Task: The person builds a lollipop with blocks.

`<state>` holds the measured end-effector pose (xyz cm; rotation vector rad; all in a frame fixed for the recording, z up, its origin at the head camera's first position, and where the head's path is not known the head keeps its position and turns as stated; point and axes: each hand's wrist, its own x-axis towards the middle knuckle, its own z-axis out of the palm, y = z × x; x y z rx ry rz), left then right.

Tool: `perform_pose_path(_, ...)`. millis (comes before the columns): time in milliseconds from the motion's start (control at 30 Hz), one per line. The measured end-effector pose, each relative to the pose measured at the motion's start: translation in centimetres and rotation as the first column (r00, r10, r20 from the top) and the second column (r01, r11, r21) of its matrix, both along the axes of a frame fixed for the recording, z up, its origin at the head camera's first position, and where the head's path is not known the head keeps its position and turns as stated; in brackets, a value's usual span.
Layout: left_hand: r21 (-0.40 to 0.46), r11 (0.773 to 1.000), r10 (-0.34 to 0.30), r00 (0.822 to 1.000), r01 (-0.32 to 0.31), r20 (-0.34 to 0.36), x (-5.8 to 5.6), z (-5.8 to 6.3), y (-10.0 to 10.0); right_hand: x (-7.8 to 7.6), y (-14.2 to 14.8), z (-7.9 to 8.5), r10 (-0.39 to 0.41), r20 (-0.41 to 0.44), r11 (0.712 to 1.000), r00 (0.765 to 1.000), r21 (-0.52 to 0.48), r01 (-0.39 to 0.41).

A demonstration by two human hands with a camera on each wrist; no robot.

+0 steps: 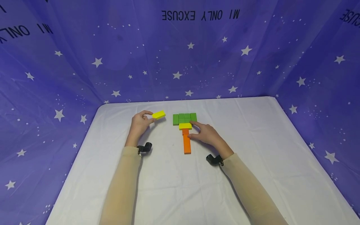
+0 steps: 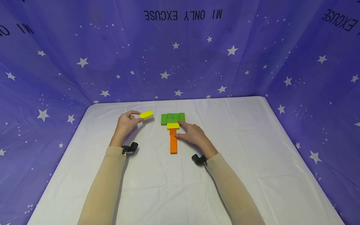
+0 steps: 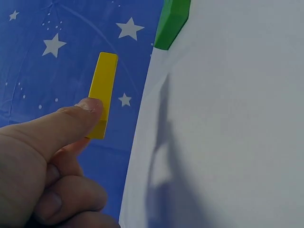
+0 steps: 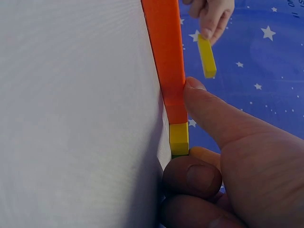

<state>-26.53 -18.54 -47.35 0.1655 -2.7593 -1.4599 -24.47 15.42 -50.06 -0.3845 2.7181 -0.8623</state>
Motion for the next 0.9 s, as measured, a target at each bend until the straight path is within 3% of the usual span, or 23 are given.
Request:
perform_pose_path(333, 0.0, 0.999, -0.045, 0.999, 0.045, -0.006, -2.0, 1.0, 2.0, -0.1, -0.1, 0.0, -0.01, 0.01, 1.0, 1.0, -0.002, 0.01)
perform_pose_path(900, 0.017, 0.997, -0.074, 0.997, 0.074, 0.002, -4.8, 0.5, 5.7, -0.2, 0.0, -0.1, -0.005, 0.014, 1.0, 1.0, 0.012, 0.005)
